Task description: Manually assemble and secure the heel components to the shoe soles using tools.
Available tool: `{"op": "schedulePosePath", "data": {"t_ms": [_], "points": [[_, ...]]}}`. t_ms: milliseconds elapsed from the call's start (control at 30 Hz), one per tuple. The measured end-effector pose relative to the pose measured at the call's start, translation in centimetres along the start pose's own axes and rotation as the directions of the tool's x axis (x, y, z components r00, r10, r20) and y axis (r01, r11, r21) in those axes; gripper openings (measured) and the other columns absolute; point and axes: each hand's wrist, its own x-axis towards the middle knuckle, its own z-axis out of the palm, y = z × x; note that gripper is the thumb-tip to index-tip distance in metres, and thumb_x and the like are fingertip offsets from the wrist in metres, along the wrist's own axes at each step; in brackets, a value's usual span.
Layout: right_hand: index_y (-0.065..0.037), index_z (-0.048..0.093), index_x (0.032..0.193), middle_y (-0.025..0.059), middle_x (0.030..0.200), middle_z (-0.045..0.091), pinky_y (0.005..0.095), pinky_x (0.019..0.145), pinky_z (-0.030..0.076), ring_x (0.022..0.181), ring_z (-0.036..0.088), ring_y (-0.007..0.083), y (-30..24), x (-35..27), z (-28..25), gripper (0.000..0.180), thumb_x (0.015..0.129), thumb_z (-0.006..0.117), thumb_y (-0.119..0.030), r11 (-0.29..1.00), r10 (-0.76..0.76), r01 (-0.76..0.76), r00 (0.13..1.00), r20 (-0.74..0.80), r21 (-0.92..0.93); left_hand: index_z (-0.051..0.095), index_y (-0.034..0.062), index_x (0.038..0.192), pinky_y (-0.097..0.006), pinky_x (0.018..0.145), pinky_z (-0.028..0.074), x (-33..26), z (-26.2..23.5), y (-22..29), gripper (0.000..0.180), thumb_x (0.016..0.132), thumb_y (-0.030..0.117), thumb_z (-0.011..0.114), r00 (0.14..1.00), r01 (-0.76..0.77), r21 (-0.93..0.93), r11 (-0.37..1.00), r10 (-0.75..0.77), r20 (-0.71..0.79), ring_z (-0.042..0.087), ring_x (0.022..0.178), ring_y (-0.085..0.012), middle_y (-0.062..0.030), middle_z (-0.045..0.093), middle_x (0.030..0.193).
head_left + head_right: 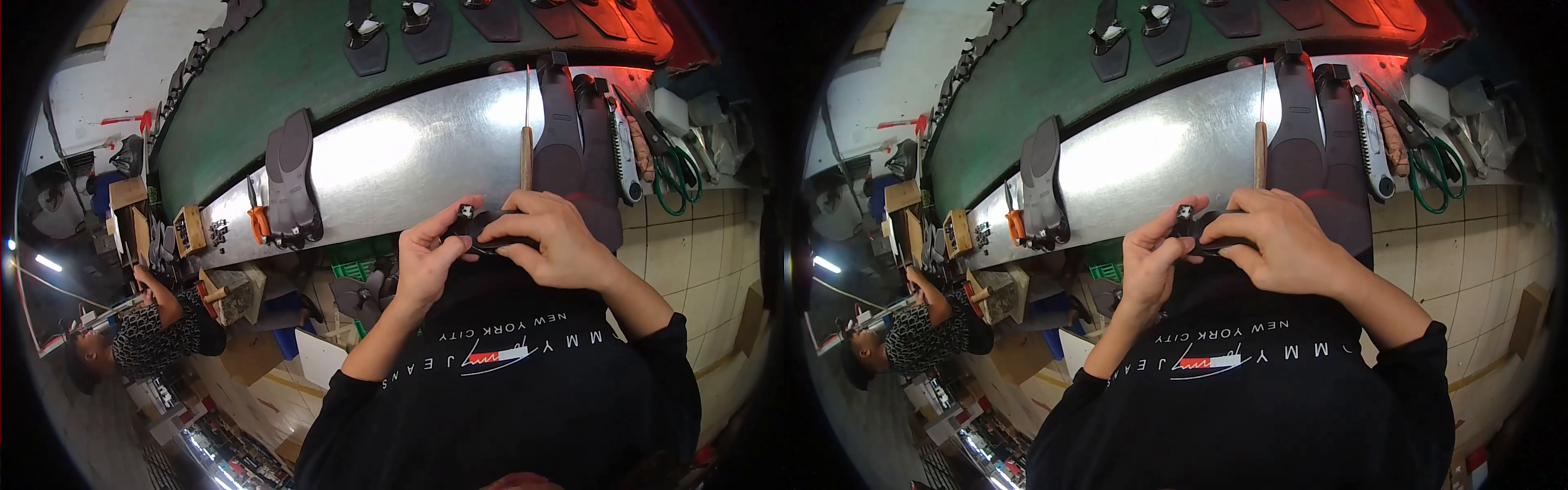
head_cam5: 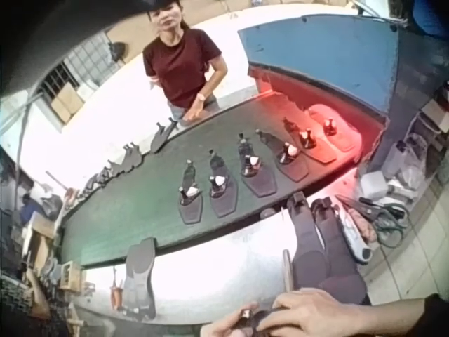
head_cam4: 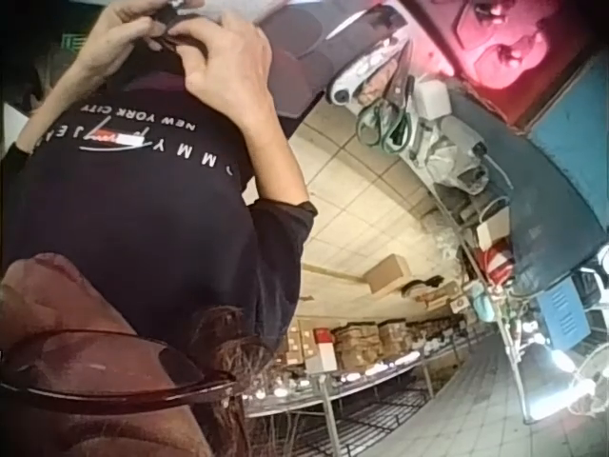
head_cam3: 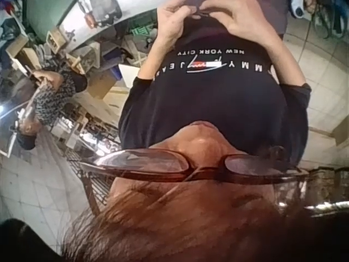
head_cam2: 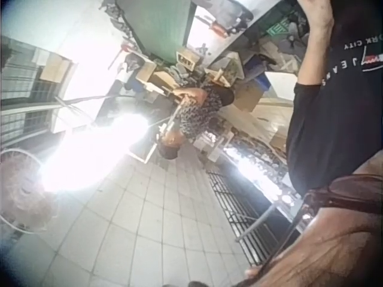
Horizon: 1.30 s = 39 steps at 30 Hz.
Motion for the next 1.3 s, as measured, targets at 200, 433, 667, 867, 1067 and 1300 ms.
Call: {"op": "schedulePosePath", "data": {"t_ms": [200,433,667,867,1067,1300], "points": [[-0.006,0.068,0.092,0.005,0.086,0.059,0.0313,0.08,0.043,0.083,0.057,0.0202,0.6,0.1,0.0,0.025,0.068,0.072,-0.003,0.933,0.161,-0.206,0.973,0.167,0.296,0.056,0.0003,0.128,-0.021,0.063,0.056,0.8,-1.2,0.2,0.049,0.079,-0.006,0.052,0.959,0.28,-0.228,0.932,-0.28,0.033,0.068,0.084,-0.0174,-0.0118,0.063,0.12],[-0.005,0.065,0.092,0.004,0.088,0.06,0.0306,0.083,0.043,0.089,0.058,0.0196,1.4,0.5,0.2,0.027,0.068,0.077,-0.008,0.908,0.138,-0.19,0.977,0.162,0.373,0.055,-0.0001,0.128,-0.021,0.062,0.058,1.2,-0.9,0.2,0.049,0.08,-0.006,0.052,0.925,0.371,-0.298,0.88,-0.379,0.03,0.069,0.08,-0.0191,-0.0128,0.063,0.12],[-0.005,0.065,0.092,0.0045,0.089,0.061,0.0308,0.082,0.044,0.088,0.058,0.0205,0.7,0.2,0.1,0.028,0.067,0.077,-0.008,0.939,0.192,-0.238,0.962,0.194,0.247,0.058,-0.0032,0.123,-0.023,0.063,0.059,0.5,-0.2,0.6,0.044,0.079,-0.007,0.053,0.993,0.11,-0.021,0.994,-0.11,-0.045,0.068,0.092,-0.0187,-0.0192,0.061,0.122],[-0.006,0.066,0.089,0.0041,0.088,0.062,0.0295,0.08,0.045,0.085,0.059,0.0204,0.4,-0.2,0.8,0.026,0.066,0.077,-0.008,0.954,0.191,-0.206,0.977,0.09,0.218,0.062,0.0001,0.12,-0.022,0.065,0.059,0.7,-0.4,0.9,0.042,0.08,-0.01,0.054,0.996,0.077,-0.038,0.996,-0.078,-0.044,0.066,0.09,-0.0141,-0.0135,0.063,0.12],[-0.014,0.068,0.088,0.0055,0.08,0.054,0.0326,0.064,0.044,0.07,0.057,0.0234,0.3,-0.5,1.7,0.022,0.068,0.076,-0.014,0.995,-0.019,0.034,0.988,-0.153,0.098,0.061,-0.0009,0.121,-0.022,0.059,0.058,0.9,-0.8,1.6,0.043,0.079,-0.009,0.053,0.975,0.209,-0.213,0.954,-0.22,-0.03,0.067,0.086,-0.0145,-0.0158,0.063,0.12],[-0.013,0.069,0.097,0.0059,0.076,0.055,0.0323,0.059,0.043,0.064,0.057,0.0213,-1.0,-0.4,0.8,0.031,0.068,0.078,-0.016,0.941,-0.324,0.3,0.933,-0.154,-0.156,0.027,-0.0015,0.146,-0.024,0.053,0.057,0.2,-1.0,2.5,0.061,0.087,0.008,0.042,0.995,0.076,-0.308,0.948,-0.051,0.087,0.067,0.089,-0.0205,-0.0283,0.04,0.141]]}}
